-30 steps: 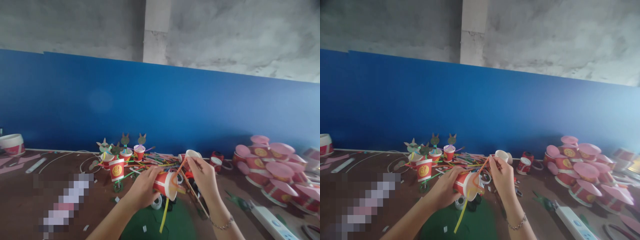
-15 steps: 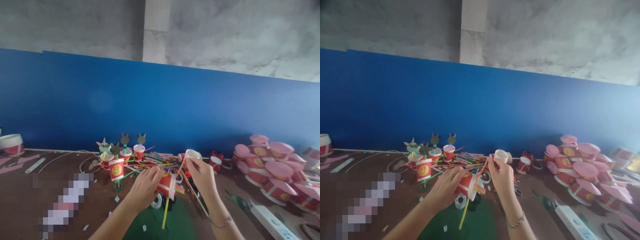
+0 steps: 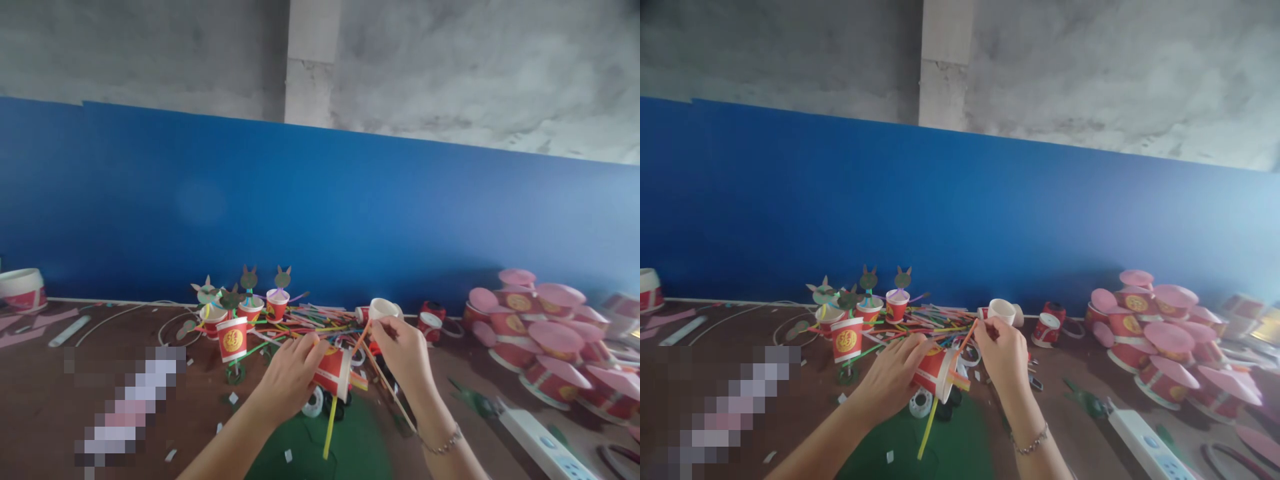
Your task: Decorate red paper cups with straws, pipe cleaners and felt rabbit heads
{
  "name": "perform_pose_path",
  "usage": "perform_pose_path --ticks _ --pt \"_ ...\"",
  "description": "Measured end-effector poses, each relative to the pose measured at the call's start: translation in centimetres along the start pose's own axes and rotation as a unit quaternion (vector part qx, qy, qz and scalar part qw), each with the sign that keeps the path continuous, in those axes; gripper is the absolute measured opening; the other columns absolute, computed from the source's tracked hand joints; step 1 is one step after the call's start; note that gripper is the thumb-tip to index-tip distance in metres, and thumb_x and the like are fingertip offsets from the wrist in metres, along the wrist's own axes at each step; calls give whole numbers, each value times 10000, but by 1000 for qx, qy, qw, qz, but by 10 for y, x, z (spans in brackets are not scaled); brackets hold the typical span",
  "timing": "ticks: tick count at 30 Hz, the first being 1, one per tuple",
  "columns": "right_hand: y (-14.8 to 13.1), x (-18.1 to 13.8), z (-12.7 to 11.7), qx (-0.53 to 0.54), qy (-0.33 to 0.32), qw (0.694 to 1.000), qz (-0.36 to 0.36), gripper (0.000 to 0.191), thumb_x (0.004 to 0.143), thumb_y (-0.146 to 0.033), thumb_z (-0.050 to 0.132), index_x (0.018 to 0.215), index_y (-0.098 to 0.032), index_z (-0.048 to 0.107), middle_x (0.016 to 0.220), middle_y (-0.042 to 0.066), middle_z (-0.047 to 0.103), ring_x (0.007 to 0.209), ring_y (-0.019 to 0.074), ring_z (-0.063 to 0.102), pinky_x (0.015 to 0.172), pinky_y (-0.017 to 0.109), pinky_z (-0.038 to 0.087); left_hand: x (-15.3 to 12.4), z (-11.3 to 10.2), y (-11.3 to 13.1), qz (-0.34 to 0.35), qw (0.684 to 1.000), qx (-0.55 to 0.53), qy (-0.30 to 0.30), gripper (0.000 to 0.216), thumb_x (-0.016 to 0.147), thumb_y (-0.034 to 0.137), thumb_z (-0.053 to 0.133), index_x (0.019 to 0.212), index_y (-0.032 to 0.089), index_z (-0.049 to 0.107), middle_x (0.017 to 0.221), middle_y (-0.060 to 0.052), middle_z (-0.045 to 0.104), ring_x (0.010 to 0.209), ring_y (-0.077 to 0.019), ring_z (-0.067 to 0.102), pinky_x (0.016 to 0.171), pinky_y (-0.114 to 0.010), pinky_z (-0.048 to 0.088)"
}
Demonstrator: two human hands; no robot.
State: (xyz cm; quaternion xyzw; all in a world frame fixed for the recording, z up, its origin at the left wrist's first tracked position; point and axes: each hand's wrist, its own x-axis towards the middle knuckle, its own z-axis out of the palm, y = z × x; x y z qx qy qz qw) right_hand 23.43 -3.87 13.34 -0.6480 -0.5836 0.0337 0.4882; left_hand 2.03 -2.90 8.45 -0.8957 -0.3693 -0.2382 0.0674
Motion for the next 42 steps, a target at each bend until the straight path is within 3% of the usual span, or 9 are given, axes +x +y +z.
perform_pose_path --ticks 6,11,18,22,27,42 --pt "2 2 1 93 -23 995 6 326 793 -383 498 665 -151 687 613 57 681 568 188 612 507 241 445 0 0 0 -1 1000 3 1 635 688 33 494 1277 222 349 1247 -97 507 1081 -262 520 905 -383 416" --pt "1 2 1 71 -24 997 2 353 788 -413 521 618 -142 671 518 35 619 500 166 560 453 232 398 0 2 -2 -3 1000 7 3 621 699 32 499 1274 215 354 1249 -101 508 1084 -266 519 905 -389 416" --pt "7 4 4 88 -45 995 21 334 785 -396 522 758 -132 725 521 32 646 501 179 598 474 242 438 1 4 -4 -33 999 -9 -5 660 694 23 521 1284 253 335 1252 -83 504 1140 -252 500 939 -379 398" --pt "8 5 3 60 -45 997 19 327 774 -424 538 639 -172 697 621 67 711 540 202 639 502 261 462 1 5 -5 -53 999 2 -7 673 681 15 527 1281 249 331 1240 -85 506 1138 -256 507 925 -376 410" --pt "10 5 3 21 -55 998 24 291 770 -424 543 687 -198 707 659 55 728 601 215 666 549 274 471 1 6 -4 -43 999 12 -16 706 667 4 520 1295 243 304 1248 -85 501 1134 -260 504 913 -375 416" --pt "7 4 5 -101 -14 994 31 255 743 -417 532 627 -231 663 604 12 675 578 191 581 504 255 353 1 6 -1 -30 999 -10 -38 658 690 20 504 1290 231 336 1267 -94 495 1122 -265 494 914 -399 399"
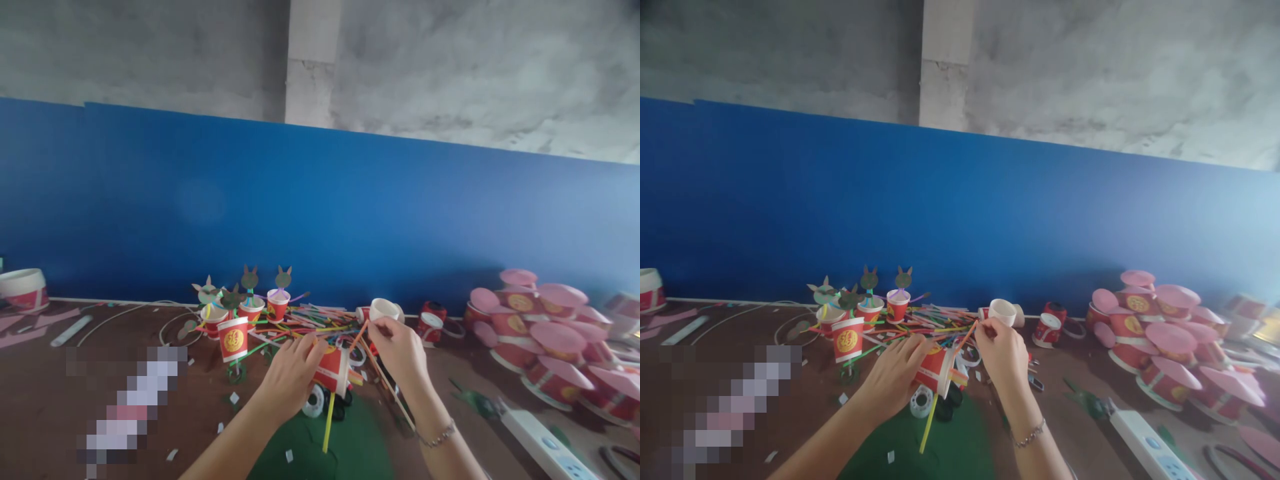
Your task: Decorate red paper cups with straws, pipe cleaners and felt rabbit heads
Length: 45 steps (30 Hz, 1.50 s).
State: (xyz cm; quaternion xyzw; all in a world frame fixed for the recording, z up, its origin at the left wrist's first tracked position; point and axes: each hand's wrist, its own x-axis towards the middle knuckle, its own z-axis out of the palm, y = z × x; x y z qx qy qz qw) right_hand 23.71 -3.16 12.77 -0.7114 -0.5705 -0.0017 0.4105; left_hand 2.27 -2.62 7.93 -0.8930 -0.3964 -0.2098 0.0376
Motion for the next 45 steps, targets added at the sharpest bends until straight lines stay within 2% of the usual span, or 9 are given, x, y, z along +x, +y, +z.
perform_pose_path --ticks 4,7,10,14,16,18,23,31,45 --pt "0 0 1 97 9 995 5 172 676 -335 578 569 -208 625 513 -8 597 527 160 519 507 252 342 0 2 -2 -8 999 -35 -2 660 680 28 505 1289 234 353 1280 -89 488 1154 -263 476 941 -401 384" --pt "-2 2 1 306 -19 950 64 127 629 -291 611 559 -184 611 509 -12 555 501 128 469 476 237 332 1 1 -3 -21 992 -122 17 663 656 39 528 1268 242 374 1278 -82 494 1174 -257 465 967 -392 374" --pt "-4 4 -3 549 -98 816 151 123 605 -260 649 555 -174 577 491 -28 494 455 87 406 392 194 290 3 -4 0 -35 958 -282 43 629 631 75 599 1210 231 409 1225 -88 534 1117 -248 507 939 -369 405" --pt "-6 6 -9 725 -233 609 223 174 578 -150 657 524 -174 493 462 -59 407 422 53 363 330 130 274 5 -12 5 -57 847 -527 39 599 642 127 671 1189 194 435 1147 -90 580 1011 -213 561 858 -308 444" --pt "-6 5 -11 764 -265 539 235 179 580 -122 646 550 -180 480 462 -69 396 412 47 357 324 115 293 4 -14 5 -71 782 -620 5 662 642 184 719 1235 181 426 1149 -96 580 993 -214 562 836 -302 442" --pt "-7 4 -14 790 -260 504 232 179 593 -120 639 571 -185 474 463 -76 398 401 43 357 331 115 323 2 -14 1 -97 723 -683 -37 745 611 228 767 1271 193 424 1122 -86 594 959 -211 563 807 -304 438" --pt "-12 0 -17 814 -210 495 219 150 604 -114 625 616 -184 493 483 -73 426 409 46 394 359 134 367 -2 -10 -10 -124 632 -759 -100 541 549 234 798 1048 143 610 884 -51 648 770 -146 565 663 -229 408" --pt "-16 -4 -11 817 -206 495 215 123 596 -133 618 571 -188 510 534 -32 490 486 84 479 384 157 414 -4 -6 -11 -87 548 -818 -149 393 558 311 636 866 69 670 755 -116 666 546 -111 505 425 -194 246" --pt "-19 -8 -6 821 -249 482 179 94 604 -130 621 666 -180 570 694 12 625 819 134 640 583 143 534 -6 -1 -15 -56 496 -854 -149 454 567 340 595 900 35 649 724 -129 653 439 -76 452 389 -198 219"
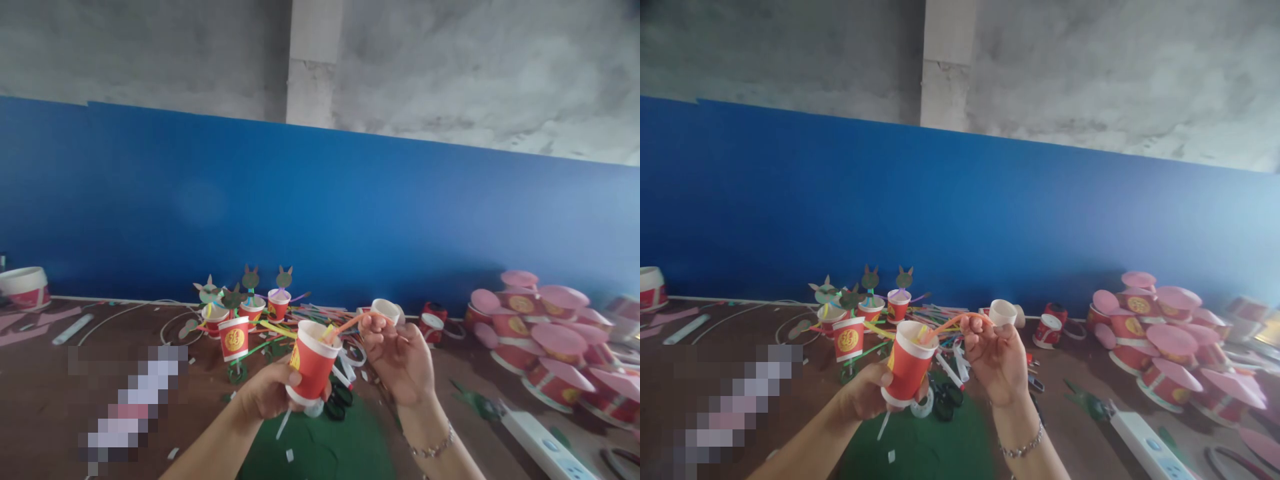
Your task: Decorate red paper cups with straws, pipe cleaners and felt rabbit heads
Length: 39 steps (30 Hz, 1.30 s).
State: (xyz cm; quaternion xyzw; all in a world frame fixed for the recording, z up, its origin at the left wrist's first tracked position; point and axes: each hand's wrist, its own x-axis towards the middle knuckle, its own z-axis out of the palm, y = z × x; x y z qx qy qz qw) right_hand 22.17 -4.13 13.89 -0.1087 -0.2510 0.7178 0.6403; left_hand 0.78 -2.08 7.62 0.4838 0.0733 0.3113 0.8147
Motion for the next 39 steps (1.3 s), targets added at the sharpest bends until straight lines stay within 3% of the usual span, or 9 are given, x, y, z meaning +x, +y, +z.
perform_pose_path --ticks 6,9,13,19,27,30,34,37,39 --pt "-6 -1 3 -27 4 998 -52 121 615 -182 587 557 -202 483 1060 77 637 1120 216 541 876 293 514 0 -5 1 3 999 -30 -19 485 545 375 657 907 54 633 716 -103 637 443 -69 462 346 -172 218" --pt "-8 -2 4 -51 11 998 -25 150 641 -223 577 557 -213 453 861 46 627 861 182 596 680 293 535 -1 -8 2 8 999 -32 7 508 563 371 675 966 65 627 764 -105 637 495 -72 478 375 -159 247" --pt "-7 -1 5 -94 2 995 -23 250 683 -212 553 521 -220 362 547 -27 391 498 113 411 441 242 410 -4 -9 5 10 999 -15 48 525 572 384 708 995 83 629 820 -105 635 544 -76 489 419 -165 280" --pt "2 3 0 -224 80 969 -72 49 657 -172 589 663 -200 549 605 -19 499 527 102 439 445 202 353 -2 -1 13 24 997 60 48 470 547 344 761 921 77 664 808 -91 639 612 -102 506 488 -185 310" --pt "3 5 -7 -262 73 960 -69 321 672 -236 516 411 -219 329 395 -78 188 385 77 158 359 225 151 1 12 13 36 975 193 107 630 571 267 812 1142 170 565 1031 -65 619 891 -186 556 769 -278 426" --pt "6 7 -9 -336 119 930 -92 396 755 -336 569 433 -213 373 396 -62 279 388 82 241 370 227 205 4 17 12 71 958 258 99 697 622 227 781 1240 197 462 1171 -84 569 1044 -227 529 874 -313 417" --pt "12 8 -11 -505 123 842 -145 224 713 -399 689 731 -181 639 680 14 592 582 129 481 480 234 352 8 23 11 111 911 368 148 655 637 186 750 1217 182 445 1149 -93 575 1023 -228 548 879 -319 434" --pt "12 7 -10 -580 140 787 -156 279 715 -458 677 722 -180 649 606 -1 557 561 137 467 474 244 334 10 22 10 164 869 432 176 636 649 147 713 1227 189 450 1200 -99 550 1078 -241 524 932 -337 409" --pt "10 5 -7 -579 143 785 -169 297 727 -483 658 707 -187 641 581 -10 541 553 134 462 485 246 338 9 20 10 186 852 454 183 635 675 146 683 1256 192 431 1248 -115 519 1137 -255 490 976 -360 378"
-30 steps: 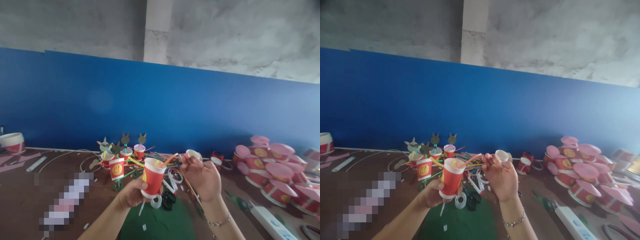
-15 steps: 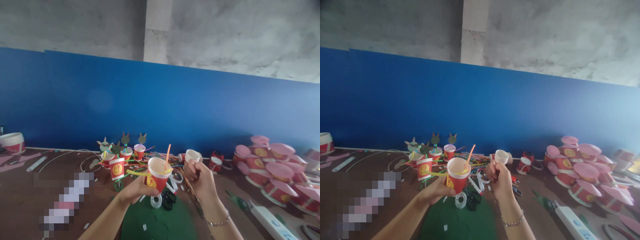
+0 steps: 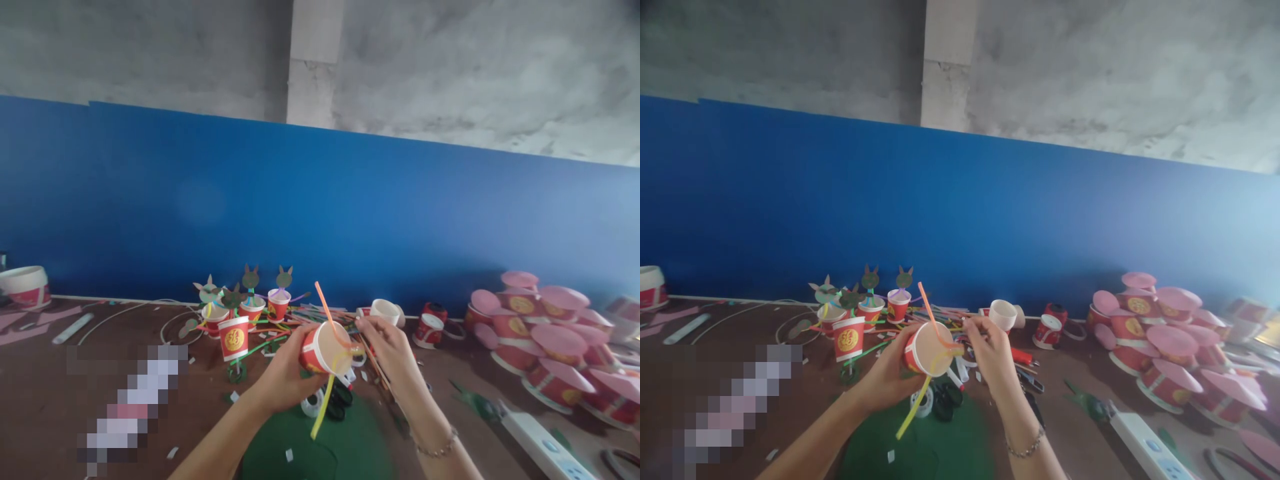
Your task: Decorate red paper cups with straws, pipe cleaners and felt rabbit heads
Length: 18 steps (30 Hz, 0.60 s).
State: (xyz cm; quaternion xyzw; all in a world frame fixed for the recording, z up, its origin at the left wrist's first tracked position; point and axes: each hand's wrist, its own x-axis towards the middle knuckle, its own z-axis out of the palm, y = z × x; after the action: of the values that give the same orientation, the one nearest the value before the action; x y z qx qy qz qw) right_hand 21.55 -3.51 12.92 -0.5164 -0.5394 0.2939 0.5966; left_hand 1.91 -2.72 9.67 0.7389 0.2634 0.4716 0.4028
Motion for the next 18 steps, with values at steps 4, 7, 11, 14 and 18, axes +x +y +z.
perform_pose_path --ticks 4,7,11,14,18 --pt "-8 -4 -2 -14 -52 998 27 285 749 -454 637 691 -175 643 556 -12 547 511 115 441 468 242 316 0 -1 -4 13 999 49 18 581 716 162 645 1250 202 420 1258 -123 505 1145 -257 486 981 -382 376" --pt "-10 -10 2 -59 -84 995 16 201 705 -364 684 677 -168 652 566 -3 580 510 117 462 471 244 327 0 0 -8 23 996 81 36 561 694 135 649 1210 213 443 1214 -109 530 1113 -252 504 965 -377 387" --pt "-12 -17 10 -90 -108 990 -18 157 724 -326 670 700 -171 670 630 19 632 587 149 526 538 261 388 0 2 -13 7 998 63 31 545 676 123 652 1187 197 479 1179 -111 549 1095 -257 513 959 -380 393" --pt "-14 -19 13 -46 -109 993 -11 163 734 -317 664 812 -179 700 702 32 665 655 172 567 574 266 413 -1 1 -11 -24 1000 -3 7 545 697 150 648 1211 181 469 1184 -112 552 1080 -248 528 938 -365 415" --pt "-15 -14 5 88 0 996 -23 167 748 -265 608 876 -214 702 867 38 686 801 180 588 669 262 434 -1 -1 -6 -48 995 -78 -33 594 703 196 676 1249 171 443 1217 -114 545 1103 -254 521 929 -340 421"
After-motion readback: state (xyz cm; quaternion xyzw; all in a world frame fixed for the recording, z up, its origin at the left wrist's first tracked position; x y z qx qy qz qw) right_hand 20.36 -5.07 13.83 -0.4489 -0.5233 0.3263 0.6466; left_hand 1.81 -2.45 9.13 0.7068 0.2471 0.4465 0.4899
